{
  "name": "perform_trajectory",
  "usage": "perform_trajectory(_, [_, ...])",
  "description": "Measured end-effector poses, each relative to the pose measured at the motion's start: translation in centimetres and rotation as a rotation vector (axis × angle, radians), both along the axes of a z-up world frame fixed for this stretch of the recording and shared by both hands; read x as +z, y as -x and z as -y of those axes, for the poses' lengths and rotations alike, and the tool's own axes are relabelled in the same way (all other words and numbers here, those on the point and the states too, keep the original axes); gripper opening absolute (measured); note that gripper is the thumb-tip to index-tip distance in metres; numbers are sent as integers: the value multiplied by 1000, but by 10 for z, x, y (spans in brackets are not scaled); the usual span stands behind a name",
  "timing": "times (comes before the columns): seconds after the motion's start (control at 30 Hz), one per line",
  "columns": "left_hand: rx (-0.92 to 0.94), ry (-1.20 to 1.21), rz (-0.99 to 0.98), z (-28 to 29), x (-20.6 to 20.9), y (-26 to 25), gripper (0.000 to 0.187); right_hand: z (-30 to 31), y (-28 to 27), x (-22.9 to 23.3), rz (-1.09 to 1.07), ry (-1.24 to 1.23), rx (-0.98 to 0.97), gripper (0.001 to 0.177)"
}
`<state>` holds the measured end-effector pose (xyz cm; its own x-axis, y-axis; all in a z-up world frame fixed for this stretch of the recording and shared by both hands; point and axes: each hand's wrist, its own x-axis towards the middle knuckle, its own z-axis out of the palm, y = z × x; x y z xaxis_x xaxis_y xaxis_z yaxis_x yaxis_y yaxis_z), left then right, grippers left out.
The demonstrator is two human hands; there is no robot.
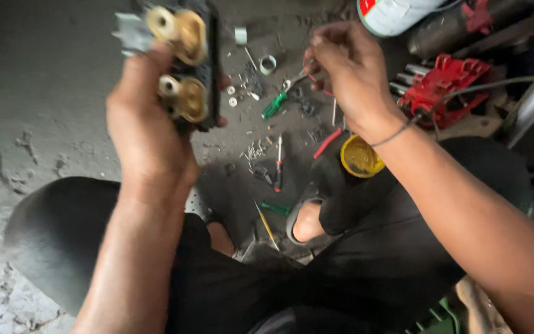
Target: The person disassembles a carburetor, removing screws with a screwdriver and then handling various small internal components such as jets and a needle.
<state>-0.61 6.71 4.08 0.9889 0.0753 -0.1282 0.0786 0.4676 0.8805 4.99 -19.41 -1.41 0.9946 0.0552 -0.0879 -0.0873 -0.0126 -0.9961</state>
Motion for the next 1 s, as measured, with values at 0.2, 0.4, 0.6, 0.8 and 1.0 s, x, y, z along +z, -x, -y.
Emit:
perform_trajectory(0.2, [-12,75,2,-12,5,-1,42,-14,-10,-61,-145,160,-12,16])
perform_trajectory(0.4, [-1,110,-23,-13,2,-4,42,-22,-6,-86,-243,271,57,19])
perform_trajectory(0.6, [-45,71,-7,-12,-2,-5,44,-22,-8,-86,-211,354,94,19])
perform_trajectory(0.8, [-41,16,-41,-9,-3,-11,46,-22,-10,-109,-43,718,175,18])
perform_trajectory(1.0, [13,40,-70,-15,-9,-12,46,3,-2,-196,-28,900,229,26])
